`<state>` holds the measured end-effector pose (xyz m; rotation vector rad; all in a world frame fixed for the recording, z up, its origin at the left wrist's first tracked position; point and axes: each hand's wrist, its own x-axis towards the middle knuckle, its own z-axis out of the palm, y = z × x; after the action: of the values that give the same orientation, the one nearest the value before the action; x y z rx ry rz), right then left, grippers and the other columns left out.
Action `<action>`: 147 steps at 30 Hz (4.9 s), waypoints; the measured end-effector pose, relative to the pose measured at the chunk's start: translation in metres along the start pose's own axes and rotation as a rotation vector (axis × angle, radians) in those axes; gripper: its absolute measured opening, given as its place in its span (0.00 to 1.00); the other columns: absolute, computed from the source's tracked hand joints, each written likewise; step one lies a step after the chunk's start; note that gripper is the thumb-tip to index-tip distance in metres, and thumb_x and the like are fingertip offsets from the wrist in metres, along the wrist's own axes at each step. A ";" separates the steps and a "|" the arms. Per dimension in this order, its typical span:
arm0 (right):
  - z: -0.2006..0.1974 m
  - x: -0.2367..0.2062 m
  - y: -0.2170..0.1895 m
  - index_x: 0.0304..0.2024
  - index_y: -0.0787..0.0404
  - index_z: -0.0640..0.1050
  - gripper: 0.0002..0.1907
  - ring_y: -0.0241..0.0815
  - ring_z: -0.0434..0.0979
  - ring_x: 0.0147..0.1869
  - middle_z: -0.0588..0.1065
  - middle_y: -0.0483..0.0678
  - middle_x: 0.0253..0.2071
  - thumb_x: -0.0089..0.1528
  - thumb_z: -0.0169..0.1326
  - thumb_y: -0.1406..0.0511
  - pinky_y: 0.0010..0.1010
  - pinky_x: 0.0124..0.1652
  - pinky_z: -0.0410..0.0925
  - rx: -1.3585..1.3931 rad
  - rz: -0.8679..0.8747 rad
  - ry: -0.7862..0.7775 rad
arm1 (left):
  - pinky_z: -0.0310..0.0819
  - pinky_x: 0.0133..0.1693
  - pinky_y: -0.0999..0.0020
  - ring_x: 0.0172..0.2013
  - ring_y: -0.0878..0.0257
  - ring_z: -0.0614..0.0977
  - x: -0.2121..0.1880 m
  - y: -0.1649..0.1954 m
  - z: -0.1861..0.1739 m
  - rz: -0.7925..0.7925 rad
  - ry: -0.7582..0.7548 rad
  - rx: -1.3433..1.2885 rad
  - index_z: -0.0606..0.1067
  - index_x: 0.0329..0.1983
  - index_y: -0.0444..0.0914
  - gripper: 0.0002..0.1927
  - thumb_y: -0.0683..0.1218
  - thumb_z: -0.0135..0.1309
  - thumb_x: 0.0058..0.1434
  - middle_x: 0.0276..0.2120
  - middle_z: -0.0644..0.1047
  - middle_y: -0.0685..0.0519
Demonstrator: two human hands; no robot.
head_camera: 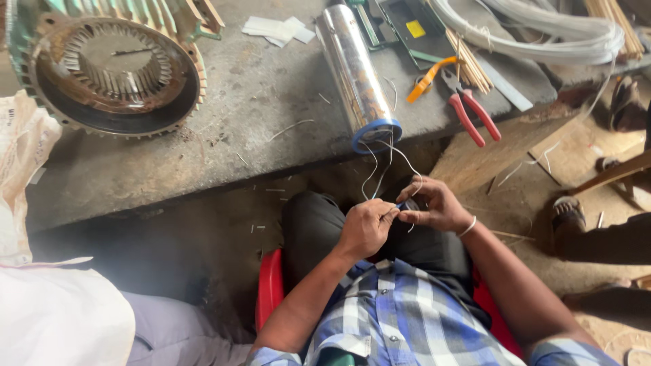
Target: The person sits on a chair and winds white wire around a metal cylinder on the workbench, guiding and tightening the wire by hand. They use a small orange cutting tool to trim and strip the wire ends and work the ends with a small blue abrasive disc.
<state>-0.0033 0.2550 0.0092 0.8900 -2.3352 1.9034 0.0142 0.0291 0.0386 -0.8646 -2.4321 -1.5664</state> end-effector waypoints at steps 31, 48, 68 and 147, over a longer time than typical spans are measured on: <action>0.021 -0.010 0.007 0.59 0.64 0.74 0.27 0.37 0.75 0.53 0.76 0.47 0.49 0.59 0.67 0.67 0.31 0.50 0.70 0.483 0.268 0.251 | 0.75 0.37 0.53 0.34 0.46 0.81 -0.007 0.004 0.009 0.083 0.039 0.069 0.81 0.39 0.37 0.05 0.40 0.57 0.62 0.32 0.79 0.45; -0.003 -0.007 -0.001 0.46 0.62 0.82 0.22 0.36 0.72 0.45 0.74 0.43 0.39 0.51 0.74 0.65 0.27 0.46 0.66 -0.120 0.011 0.017 | 0.73 0.35 0.53 0.33 0.45 0.81 -0.003 0.001 0.003 -0.019 0.036 0.089 0.80 0.36 0.38 0.08 0.46 0.56 0.67 0.30 0.79 0.46; 0.008 -0.018 0.008 0.48 0.65 0.80 0.21 0.35 0.74 0.56 0.70 0.44 0.51 0.55 0.71 0.67 0.28 0.55 0.69 0.203 0.070 0.065 | 0.75 0.35 0.56 0.33 0.47 0.82 -0.004 0.010 0.005 0.093 0.081 -0.019 0.80 0.38 0.36 0.07 0.44 0.55 0.68 0.30 0.78 0.47; -0.004 -0.018 -0.014 0.66 0.63 0.75 0.35 0.38 0.78 0.47 0.77 0.49 0.48 0.56 0.69 0.66 0.30 0.47 0.72 0.650 0.237 -0.112 | 0.76 0.37 0.54 0.35 0.43 0.83 -0.005 0.004 0.001 0.008 0.083 0.023 0.80 0.39 0.35 0.08 0.45 0.56 0.67 0.34 0.81 0.42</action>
<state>0.0161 0.2643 0.0167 0.7714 -1.9475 2.8615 0.0208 0.0292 0.0393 -0.7880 -2.3818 -1.5364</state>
